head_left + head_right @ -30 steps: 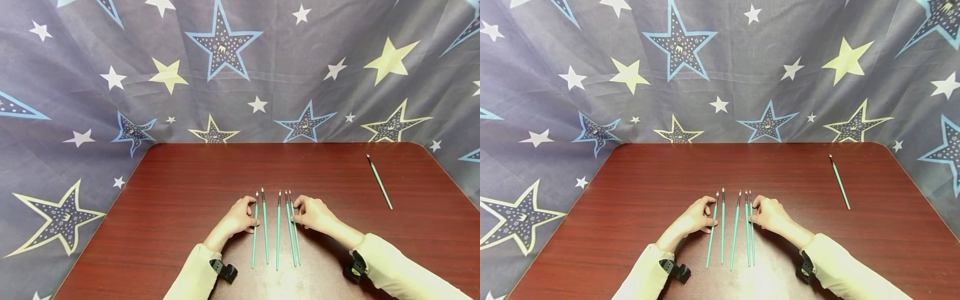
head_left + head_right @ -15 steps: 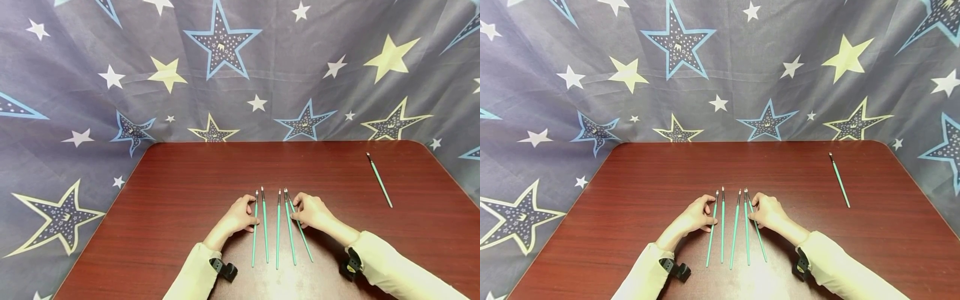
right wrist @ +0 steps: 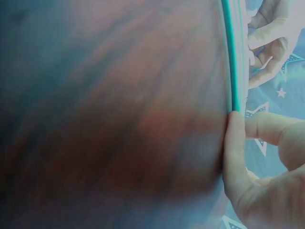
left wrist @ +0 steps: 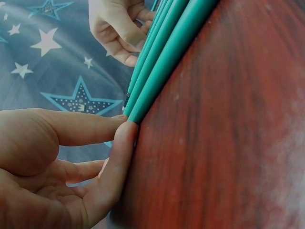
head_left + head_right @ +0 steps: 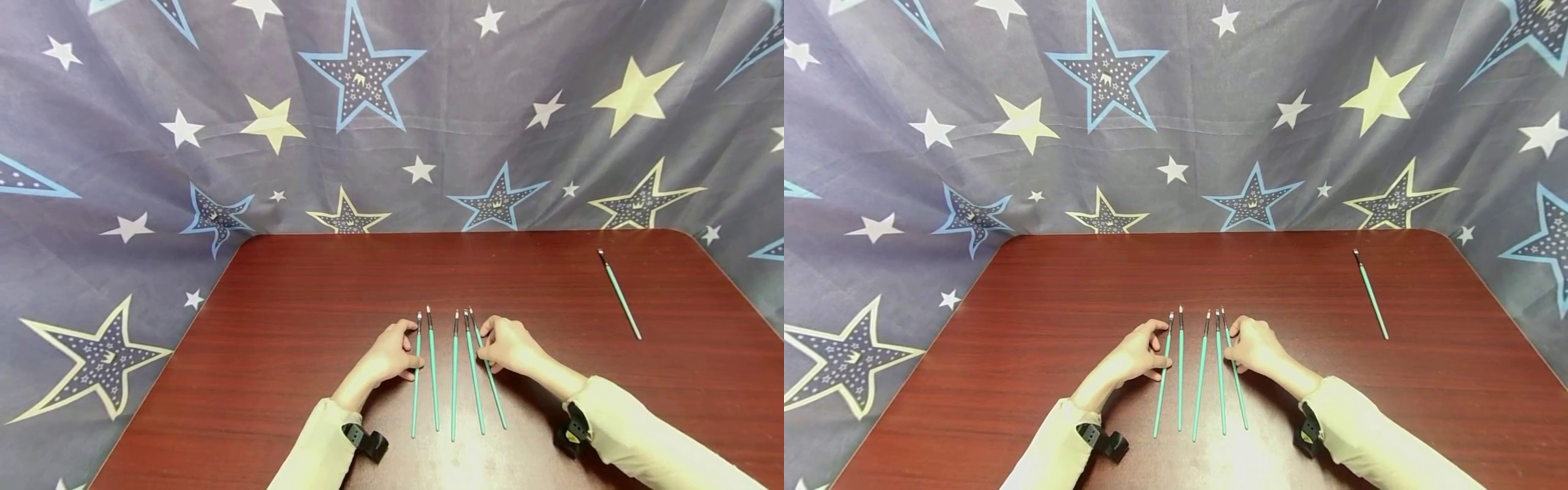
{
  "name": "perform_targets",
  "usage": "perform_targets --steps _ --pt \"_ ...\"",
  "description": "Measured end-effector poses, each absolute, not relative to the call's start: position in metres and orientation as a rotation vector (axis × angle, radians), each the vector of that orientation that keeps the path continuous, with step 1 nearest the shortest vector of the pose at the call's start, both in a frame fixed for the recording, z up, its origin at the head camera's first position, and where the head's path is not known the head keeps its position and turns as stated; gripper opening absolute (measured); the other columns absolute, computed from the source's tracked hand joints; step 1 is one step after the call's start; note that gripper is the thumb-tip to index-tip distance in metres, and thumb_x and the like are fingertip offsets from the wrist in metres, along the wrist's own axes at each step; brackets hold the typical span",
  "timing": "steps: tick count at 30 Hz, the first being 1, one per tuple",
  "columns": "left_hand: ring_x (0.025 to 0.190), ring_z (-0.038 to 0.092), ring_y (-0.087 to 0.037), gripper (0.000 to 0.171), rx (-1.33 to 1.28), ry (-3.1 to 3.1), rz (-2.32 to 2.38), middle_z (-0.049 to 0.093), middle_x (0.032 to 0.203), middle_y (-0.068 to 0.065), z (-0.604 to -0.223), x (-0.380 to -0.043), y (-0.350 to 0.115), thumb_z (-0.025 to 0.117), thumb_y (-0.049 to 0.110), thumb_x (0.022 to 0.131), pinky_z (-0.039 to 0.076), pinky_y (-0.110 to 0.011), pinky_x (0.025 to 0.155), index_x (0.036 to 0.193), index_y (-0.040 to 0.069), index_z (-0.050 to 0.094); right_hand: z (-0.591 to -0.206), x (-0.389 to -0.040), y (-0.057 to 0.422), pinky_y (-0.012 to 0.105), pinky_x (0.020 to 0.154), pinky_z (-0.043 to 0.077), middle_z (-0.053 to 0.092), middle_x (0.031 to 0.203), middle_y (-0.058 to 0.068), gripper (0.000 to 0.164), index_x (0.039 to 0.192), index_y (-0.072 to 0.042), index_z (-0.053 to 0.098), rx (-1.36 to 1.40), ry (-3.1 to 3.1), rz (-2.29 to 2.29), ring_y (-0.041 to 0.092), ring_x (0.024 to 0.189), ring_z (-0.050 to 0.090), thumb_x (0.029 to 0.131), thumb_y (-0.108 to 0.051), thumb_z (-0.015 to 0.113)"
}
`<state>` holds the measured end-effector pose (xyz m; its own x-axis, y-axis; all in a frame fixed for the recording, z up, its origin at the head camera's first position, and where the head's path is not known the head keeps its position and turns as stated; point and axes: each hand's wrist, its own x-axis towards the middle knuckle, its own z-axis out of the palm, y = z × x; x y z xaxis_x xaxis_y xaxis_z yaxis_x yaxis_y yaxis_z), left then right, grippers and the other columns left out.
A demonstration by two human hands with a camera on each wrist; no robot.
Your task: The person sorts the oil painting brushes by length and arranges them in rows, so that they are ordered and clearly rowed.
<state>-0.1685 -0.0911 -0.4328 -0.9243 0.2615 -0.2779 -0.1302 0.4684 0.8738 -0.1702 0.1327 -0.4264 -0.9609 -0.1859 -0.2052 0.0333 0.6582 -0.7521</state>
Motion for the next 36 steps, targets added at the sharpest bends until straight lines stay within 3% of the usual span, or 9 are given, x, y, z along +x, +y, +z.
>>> perform_targets --steps 18,36 --pt "0.056 0.054 -0.015 0.061 0.112 2.355 1.436 0.039 0.089 -0.013 -0.432 -0.168 -0.091 0.068 -0.008 0.074 0.058 -0.026 0.048 0.128 0.000 0.040 -0.428 -0.173 0.135 0.024 0.044 0.056 0.058 0.070 0.007 0.027 0.096 0.003 0.052 -0.174 2.639 -1.177 0.014 0.047 0.060 0.072 -0.002 0.064" --pt "0.057 0.054 -0.015 0.062 0.109 2.352 1.429 0.039 0.089 -0.014 -0.429 -0.167 -0.091 0.068 -0.008 0.074 0.058 -0.025 0.048 0.128 0.000 0.040 -0.418 -0.203 0.145 0.026 0.047 0.057 0.060 0.069 0.011 0.027 0.100 0.006 0.053 -0.175 2.677 -1.277 0.016 0.050 0.062 0.076 -0.003 0.061"
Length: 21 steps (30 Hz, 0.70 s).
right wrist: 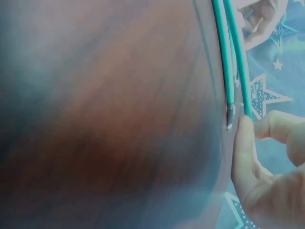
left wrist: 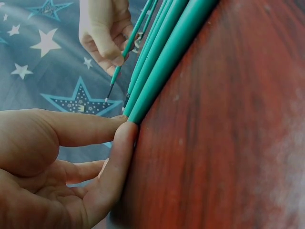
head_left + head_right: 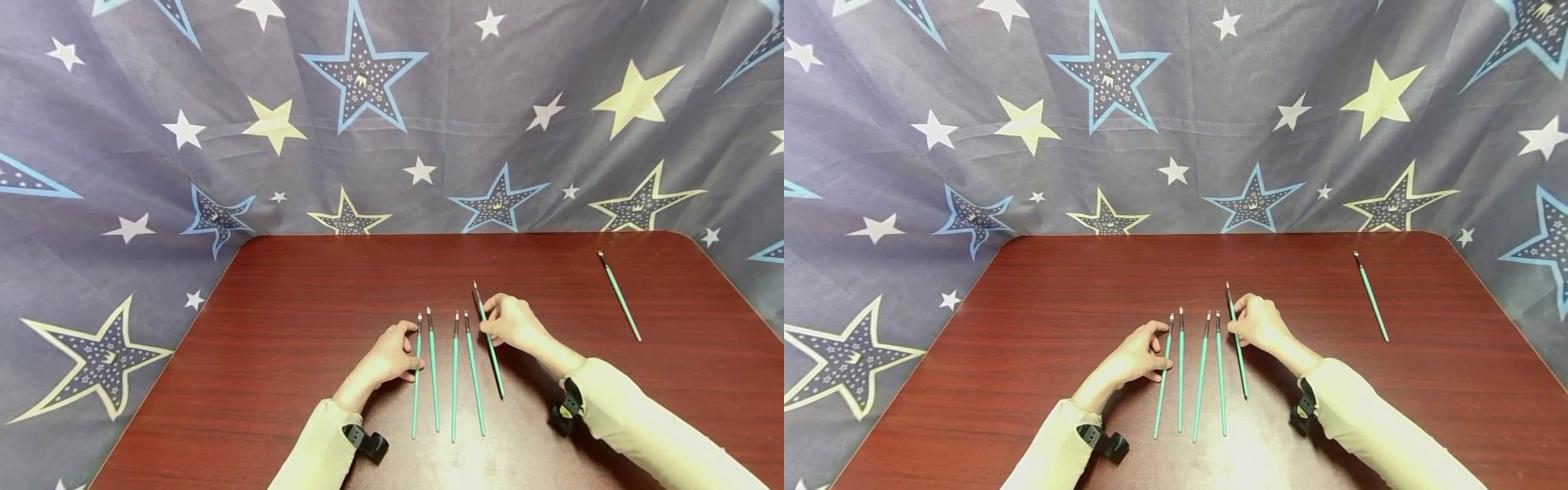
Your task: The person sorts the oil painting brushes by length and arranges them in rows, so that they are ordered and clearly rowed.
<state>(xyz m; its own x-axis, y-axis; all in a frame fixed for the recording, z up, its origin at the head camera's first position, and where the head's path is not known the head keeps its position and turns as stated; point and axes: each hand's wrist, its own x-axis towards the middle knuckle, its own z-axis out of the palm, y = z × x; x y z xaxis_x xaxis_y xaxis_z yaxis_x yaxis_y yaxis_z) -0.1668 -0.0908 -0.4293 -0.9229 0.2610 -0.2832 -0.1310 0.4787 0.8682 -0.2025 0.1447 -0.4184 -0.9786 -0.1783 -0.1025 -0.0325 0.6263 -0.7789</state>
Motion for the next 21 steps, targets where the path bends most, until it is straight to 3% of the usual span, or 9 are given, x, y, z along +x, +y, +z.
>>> perform_targets --steps 21 --pt "0.057 0.055 -0.017 0.061 0.123 2.352 1.444 0.039 0.088 -0.014 -0.429 -0.167 -0.091 0.068 -0.008 0.073 0.058 -0.026 0.048 0.127 -0.002 0.040 -0.422 -0.243 0.147 0.031 0.051 0.059 0.060 0.071 0.011 0.029 0.103 0.007 0.053 -0.109 2.715 -1.338 0.016 0.051 0.063 0.078 -0.006 0.061"
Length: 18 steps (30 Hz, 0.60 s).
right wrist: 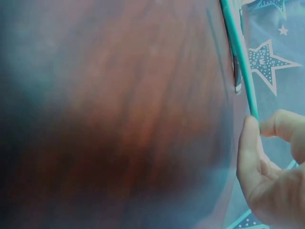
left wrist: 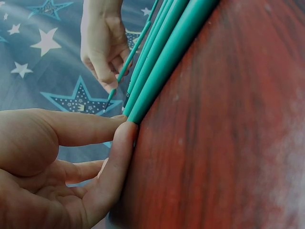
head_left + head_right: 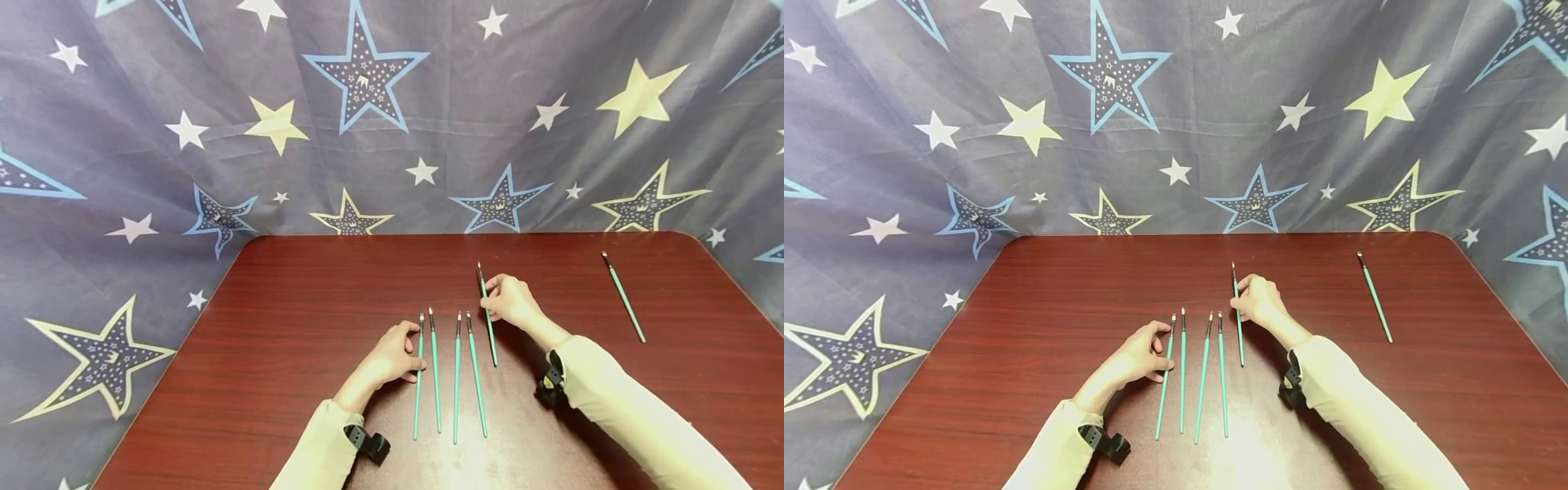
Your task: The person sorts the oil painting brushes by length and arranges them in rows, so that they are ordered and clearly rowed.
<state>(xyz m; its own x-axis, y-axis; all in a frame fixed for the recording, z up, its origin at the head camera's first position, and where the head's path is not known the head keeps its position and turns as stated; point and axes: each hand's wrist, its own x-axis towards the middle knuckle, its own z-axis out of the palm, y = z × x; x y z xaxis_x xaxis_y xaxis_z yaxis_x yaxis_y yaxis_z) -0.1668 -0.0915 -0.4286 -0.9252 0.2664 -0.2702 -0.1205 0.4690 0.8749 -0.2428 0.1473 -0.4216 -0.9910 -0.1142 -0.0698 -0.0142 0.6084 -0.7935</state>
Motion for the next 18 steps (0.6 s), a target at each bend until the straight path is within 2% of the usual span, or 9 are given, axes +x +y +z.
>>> perform_targets --steps 18 --pt "0.055 0.054 -0.016 0.062 0.109 2.349 1.431 0.038 0.087 -0.011 -0.430 -0.169 -0.091 0.068 -0.009 0.074 0.058 -0.027 0.048 0.128 0.000 0.040 -0.413 -0.273 0.140 0.031 0.055 0.060 0.064 0.079 0.015 0.028 0.103 0.006 0.053 0.005 2.743 -1.316 0.017 0.055 0.065 0.079 -0.007 0.061"
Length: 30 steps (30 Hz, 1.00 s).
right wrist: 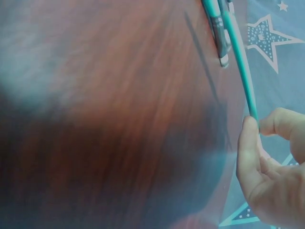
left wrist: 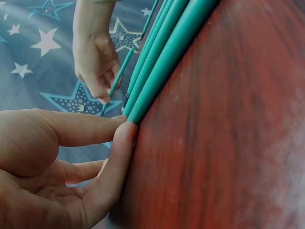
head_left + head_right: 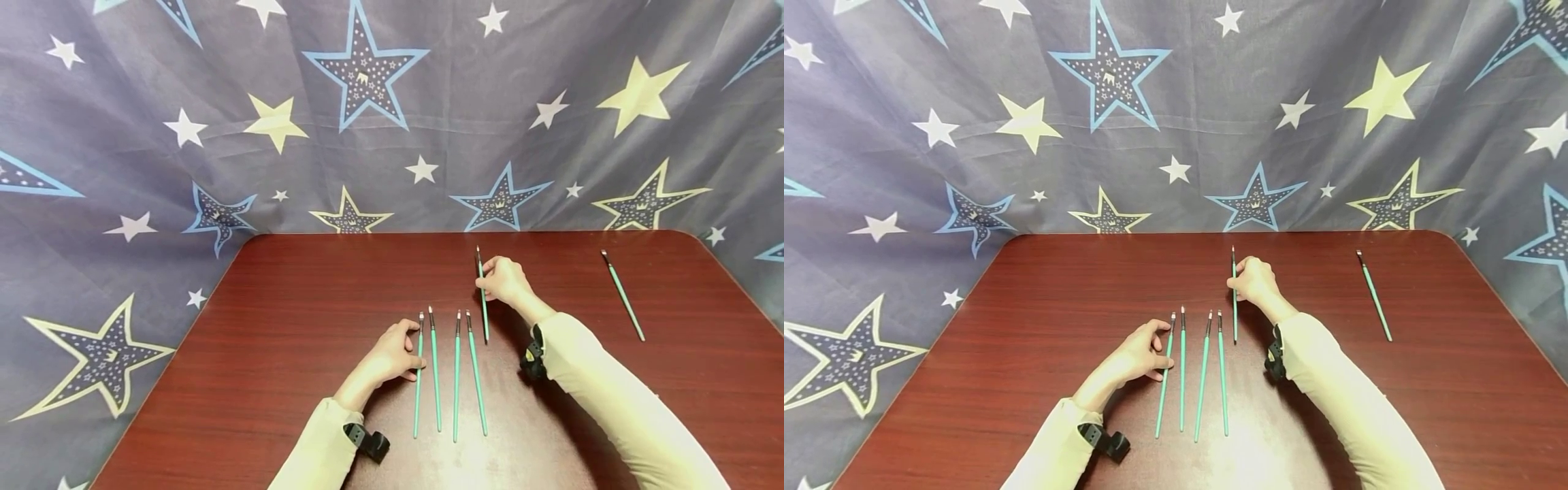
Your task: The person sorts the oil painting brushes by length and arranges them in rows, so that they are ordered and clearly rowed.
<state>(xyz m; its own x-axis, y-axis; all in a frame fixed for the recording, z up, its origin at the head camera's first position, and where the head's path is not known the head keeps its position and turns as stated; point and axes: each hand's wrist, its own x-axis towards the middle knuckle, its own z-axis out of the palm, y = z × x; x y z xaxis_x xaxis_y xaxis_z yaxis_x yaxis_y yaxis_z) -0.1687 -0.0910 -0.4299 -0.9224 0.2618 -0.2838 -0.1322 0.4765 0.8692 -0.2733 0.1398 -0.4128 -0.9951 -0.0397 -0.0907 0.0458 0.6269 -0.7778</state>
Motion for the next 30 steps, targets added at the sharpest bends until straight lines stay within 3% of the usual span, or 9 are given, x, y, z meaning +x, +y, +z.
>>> perform_targets --steps 15,30 --pt "0.055 0.054 -0.015 0.062 0.118 2.345 1.452 0.037 0.086 -0.012 -0.430 -0.168 -0.091 0.068 -0.011 0.072 0.058 -0.027 0.047 0.127 -0.001 0.040 -0.418 -0.285 0.138 0.029 0.055 0.060 0.066 0.086 0.023 0.028 0.104 0.006 0.057 0.101 2.733 -1.329 0.016 0.055 0.066 0.080 -0.008 0.062" --pt "0.055 0.055 -0.016 0.061 0.115 2.346 1.439 0.038 0.087 -0.013 -0.429 -0.167 -0.091 0.068 -0.008 0.074 0.058 -0.027 0.047 0.127 -0.001 0.040 -0.427 -0.292 0.135 0.025 0.052 0.059 0.066 0.089 0.022 0.027 0.102 0.004 0.060 0.121 2.779 -1.274 0.013 0.053 0.065 0.079 -0.009 0.063"
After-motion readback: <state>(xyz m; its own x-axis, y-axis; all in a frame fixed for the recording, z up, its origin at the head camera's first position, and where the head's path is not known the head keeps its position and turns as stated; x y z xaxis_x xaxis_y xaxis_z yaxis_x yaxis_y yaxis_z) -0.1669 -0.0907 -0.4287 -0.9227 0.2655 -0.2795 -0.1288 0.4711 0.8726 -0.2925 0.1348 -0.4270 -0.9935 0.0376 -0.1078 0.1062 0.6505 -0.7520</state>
